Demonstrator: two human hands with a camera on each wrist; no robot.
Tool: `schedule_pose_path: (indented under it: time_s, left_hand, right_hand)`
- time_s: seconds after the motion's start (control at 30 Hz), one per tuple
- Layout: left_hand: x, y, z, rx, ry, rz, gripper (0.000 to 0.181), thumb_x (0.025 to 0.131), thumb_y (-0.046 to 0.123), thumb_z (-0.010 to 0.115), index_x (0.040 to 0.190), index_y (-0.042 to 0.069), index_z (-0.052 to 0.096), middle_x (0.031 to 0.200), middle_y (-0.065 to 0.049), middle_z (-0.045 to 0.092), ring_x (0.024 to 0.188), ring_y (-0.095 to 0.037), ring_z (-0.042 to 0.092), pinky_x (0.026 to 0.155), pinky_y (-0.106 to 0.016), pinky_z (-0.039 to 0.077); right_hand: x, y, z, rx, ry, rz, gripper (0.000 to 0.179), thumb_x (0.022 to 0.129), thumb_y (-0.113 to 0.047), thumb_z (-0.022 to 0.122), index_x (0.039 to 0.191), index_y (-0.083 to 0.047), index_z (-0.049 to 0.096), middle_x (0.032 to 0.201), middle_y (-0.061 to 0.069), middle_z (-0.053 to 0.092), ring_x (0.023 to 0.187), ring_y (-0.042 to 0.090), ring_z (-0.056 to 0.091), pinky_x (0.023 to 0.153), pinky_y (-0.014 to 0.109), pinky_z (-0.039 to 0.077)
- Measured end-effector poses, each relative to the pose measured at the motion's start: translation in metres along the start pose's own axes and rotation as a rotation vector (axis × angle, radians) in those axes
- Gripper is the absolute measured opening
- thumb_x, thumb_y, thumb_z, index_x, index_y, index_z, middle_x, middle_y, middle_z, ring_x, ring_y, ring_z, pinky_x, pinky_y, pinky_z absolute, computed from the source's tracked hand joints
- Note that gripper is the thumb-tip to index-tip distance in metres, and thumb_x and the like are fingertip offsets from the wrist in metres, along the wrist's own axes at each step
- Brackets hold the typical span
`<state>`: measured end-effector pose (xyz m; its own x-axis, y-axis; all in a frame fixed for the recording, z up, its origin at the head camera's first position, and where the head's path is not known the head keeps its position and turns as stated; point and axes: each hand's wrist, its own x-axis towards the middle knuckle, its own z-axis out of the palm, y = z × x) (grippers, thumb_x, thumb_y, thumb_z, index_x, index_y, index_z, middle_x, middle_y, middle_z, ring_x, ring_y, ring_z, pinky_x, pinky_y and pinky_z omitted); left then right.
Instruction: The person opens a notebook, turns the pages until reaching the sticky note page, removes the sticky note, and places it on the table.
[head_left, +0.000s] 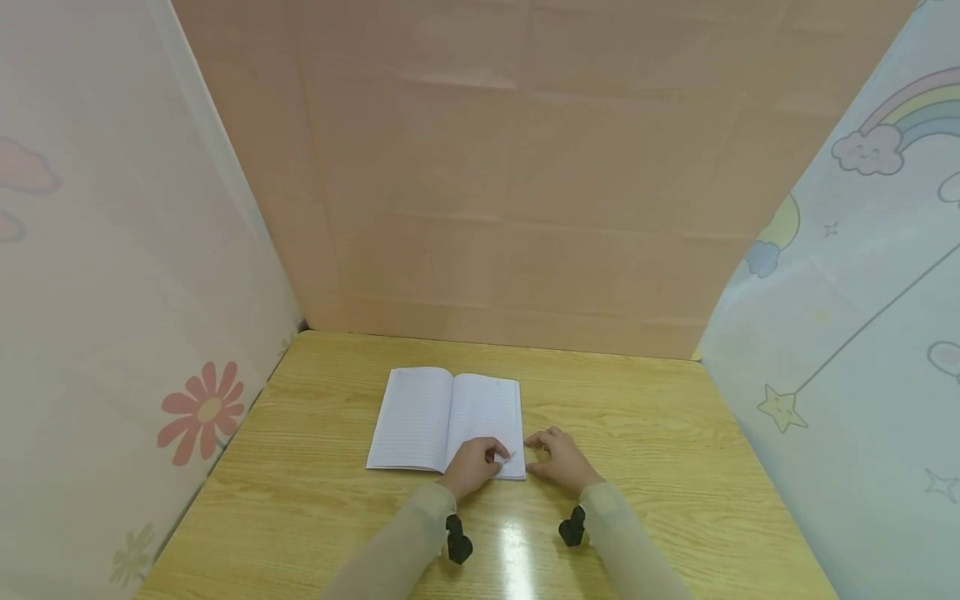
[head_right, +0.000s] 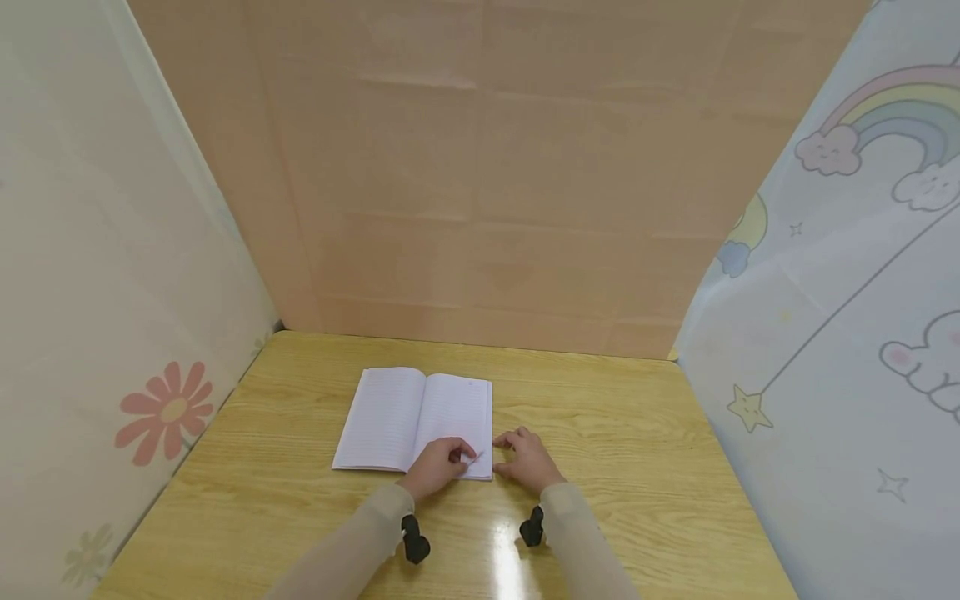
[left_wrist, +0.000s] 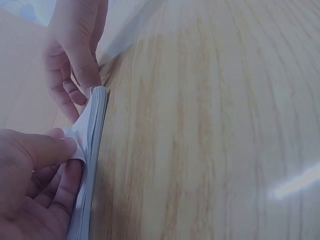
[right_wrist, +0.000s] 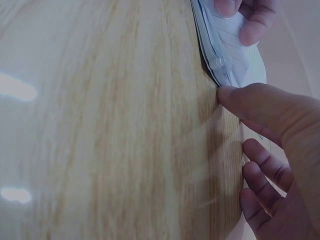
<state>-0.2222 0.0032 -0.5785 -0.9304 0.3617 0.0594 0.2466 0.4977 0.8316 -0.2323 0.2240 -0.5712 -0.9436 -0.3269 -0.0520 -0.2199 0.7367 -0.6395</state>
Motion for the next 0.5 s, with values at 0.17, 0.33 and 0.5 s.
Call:
schedule_pose_path:
  time_s: [0.17, 0.33, 0.5]
  left_hand:
    - [0.0004, -0.0006, -0.0015, -0.03, 0.003, -0.017, 0.015, 0.083, 0.0, 0.068, 0.093, 0.011, 0.07, 0.075, 0.005, 0.054, 0.069, -0.008, 0.048, 0.063, -0.023, 0.041]
    - [-0.0003, 0.0012, -0.004, -0.05, 0.014, -0.017, 0.015, 0.083, 0.0, 0.068, 0.093, 0.01, 0.071, 0.073, 0.005, 0.054, 0.068, -0.008, 0.047, 0.061, -0.022, 0.041]
    - [-0.0015, 0.0031, -0.0071, -0.054, 0.036, -0.014, 0.015, 0.083, 0.0, 0.069, 0.094, 0.01, 0.071, 0.075, 0.004, 0.057, 0.069, -0.007, 0.049, 0.062, -0.022, 0.043]
  right_hand:
    - [-0.0002, -0.002, -0.0013, 0.002, -0.002, 0.012, 0.038, 0.081, -0.027, 0.078, 0.116, -0.019, 0.065, 0.105, 0.0, 0.054, 0.104, 0.02, 0.049, 0.087, 0.042, 0.045]
    - [0.0011, -0.0005, -0.0003, -0.015, 0.0, 0.015, 0.038, 0.08, -0.028, 0.078, 0.116, -0.019, 0.065, 0.104, -0.001, 0.054, 0.103, 0.02, 0.048, 0.086, 0.041, 0.045]
    - [0.0019, 0.0023, 0.0013, -0.034, 0.005, 0.014, 0.039, 0.08, -0.029, 0.079, 0.115, -0.02, 0.066, 0.103, -0.002, 0.053, 0.102, 0.019, 0.049, 0.085, 0.04, 0.045]
